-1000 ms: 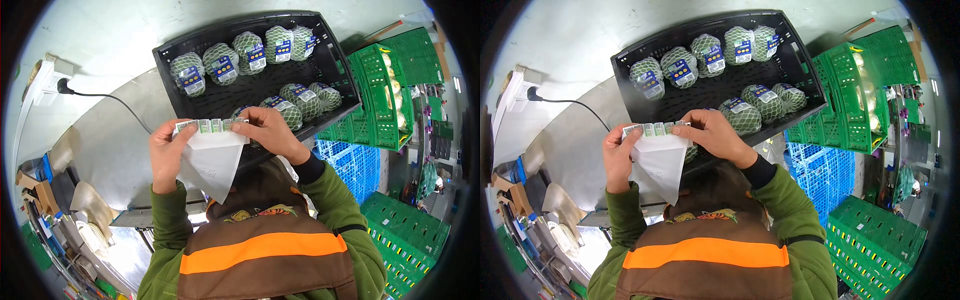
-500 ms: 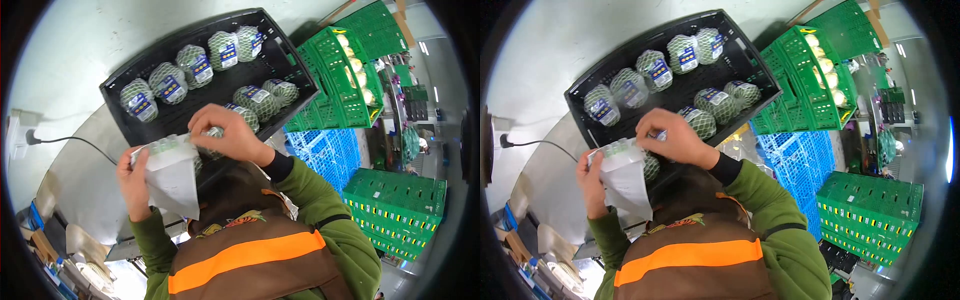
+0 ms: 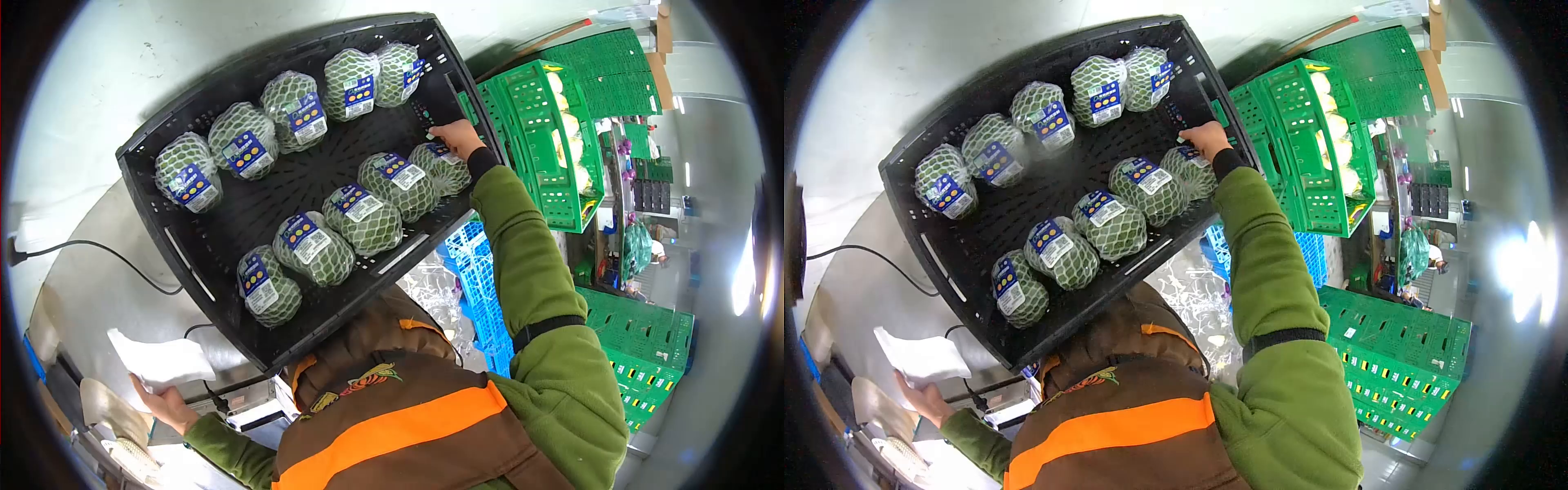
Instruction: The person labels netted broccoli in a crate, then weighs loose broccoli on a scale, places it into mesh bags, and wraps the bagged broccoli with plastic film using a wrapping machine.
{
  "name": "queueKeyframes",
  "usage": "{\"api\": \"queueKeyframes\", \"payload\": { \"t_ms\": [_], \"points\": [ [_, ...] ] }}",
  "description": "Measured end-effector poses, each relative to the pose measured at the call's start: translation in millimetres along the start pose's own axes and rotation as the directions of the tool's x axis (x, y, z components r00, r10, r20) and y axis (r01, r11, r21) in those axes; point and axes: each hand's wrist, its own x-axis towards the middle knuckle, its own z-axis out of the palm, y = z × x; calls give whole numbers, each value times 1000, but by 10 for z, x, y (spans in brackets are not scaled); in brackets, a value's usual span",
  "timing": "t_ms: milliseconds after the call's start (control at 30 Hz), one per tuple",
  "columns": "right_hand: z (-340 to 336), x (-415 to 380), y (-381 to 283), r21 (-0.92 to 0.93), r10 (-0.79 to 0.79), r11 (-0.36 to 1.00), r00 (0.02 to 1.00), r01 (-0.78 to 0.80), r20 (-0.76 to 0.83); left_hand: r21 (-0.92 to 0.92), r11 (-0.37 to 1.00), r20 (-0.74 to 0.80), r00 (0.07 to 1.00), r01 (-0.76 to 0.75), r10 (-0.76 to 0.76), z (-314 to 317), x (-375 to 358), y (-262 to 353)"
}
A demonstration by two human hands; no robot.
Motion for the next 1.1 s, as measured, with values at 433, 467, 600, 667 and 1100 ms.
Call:
{"api": "queueKeyframes", "payload": {
  "t_ms": [433, 467, 600, 667, 1100],
  "points": [
    [121, 38, -54, -607, -67, 794, 997, 34, -32, 649, 599, 322, 883, -469, 341, -629, 411, -493],
    [119, -42, -102, -615, -94, 787, 995, 53, -34, 626, 634, 318, 891, -453, 323, -527, 369, -495],
    [99, -63, -24, -807, -392, 506, 914, 305, 99, 737, 464, 376, 868, -492, 324, -658, 374, -546],
    [109, 457, 335, -857, -525, 133, 769, 497, 365, 49, 982, -158, 972, 182, -173, -374, 299, -466],
    [831, -1828, -575, 132, -778, 628, 618, 767, 113, -135, 987, -274, 961, -85, 45, -208, 161, -602]
  ]
}}
